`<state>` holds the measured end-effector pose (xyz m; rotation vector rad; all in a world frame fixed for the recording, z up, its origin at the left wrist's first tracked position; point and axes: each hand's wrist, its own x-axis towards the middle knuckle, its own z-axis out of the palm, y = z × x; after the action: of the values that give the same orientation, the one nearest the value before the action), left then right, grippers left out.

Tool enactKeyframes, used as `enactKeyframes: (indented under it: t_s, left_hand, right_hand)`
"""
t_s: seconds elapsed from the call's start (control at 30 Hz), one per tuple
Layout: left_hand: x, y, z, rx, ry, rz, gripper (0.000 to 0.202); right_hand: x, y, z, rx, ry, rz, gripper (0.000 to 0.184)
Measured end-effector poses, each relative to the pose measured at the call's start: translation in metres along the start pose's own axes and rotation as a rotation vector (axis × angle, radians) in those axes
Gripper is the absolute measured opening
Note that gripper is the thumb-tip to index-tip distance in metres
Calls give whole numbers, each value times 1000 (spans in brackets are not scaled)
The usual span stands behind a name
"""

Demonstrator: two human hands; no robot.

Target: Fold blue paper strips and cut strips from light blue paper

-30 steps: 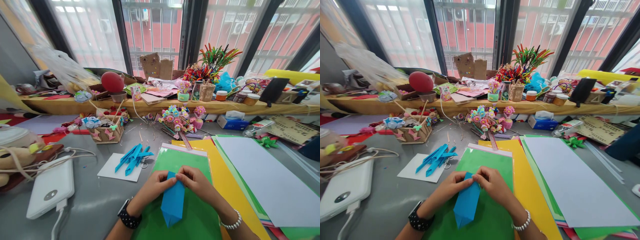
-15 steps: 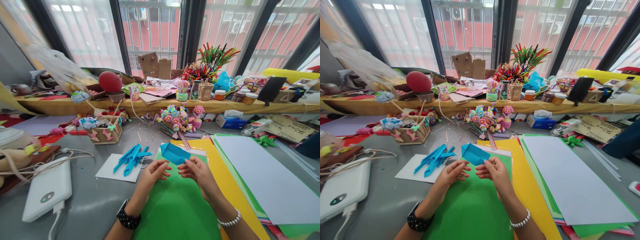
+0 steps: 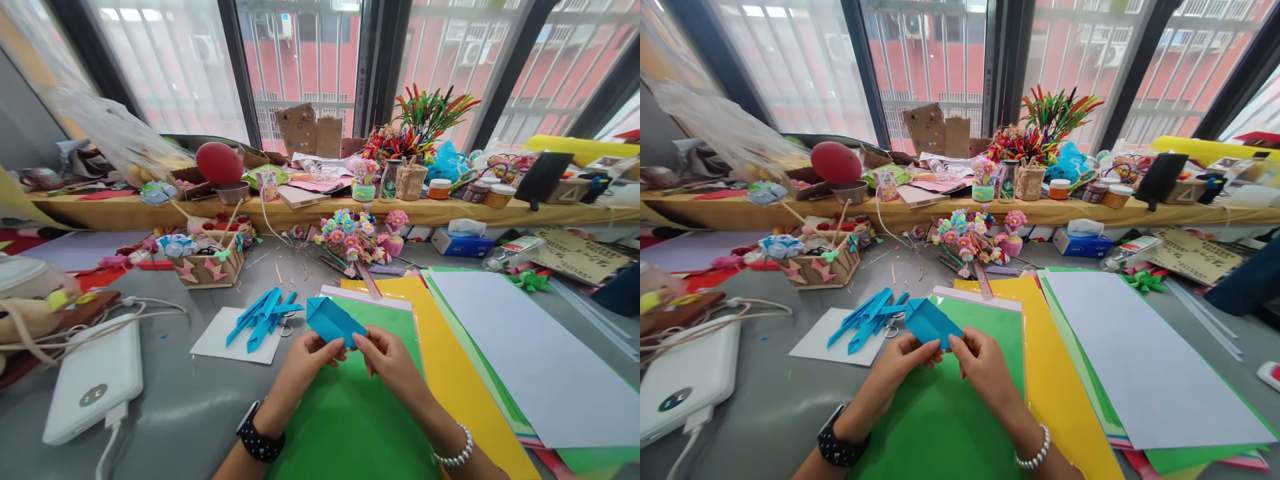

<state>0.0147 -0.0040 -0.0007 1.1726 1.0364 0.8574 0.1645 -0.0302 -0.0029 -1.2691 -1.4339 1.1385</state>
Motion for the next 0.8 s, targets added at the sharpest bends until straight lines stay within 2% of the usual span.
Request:
enactKeyframes:
  t_s: [0.13,0.27,0.33,0.53,0.8]
  left_hand:
    - [-2,3,-1,-71,38,46,27]
    - [-1,3,-3,-82,50,48,27]
    - [0,3,-3,-67,47,65,27]
    - [0,3,-1,6,30,82,25]
    - [-1,2,-1,87,-1,95,18]
  right_hand:
    - [-1,-1,0,-98,-85,-39,34]
    - [0,-3,-5,-16,77,-121,20]
    - [0,-4,-9,-32,113,-174,20]
    - [1,-8,-16,-208,-4,-334,27]
    - [1,-8,-15,-318,-33,-316,23]
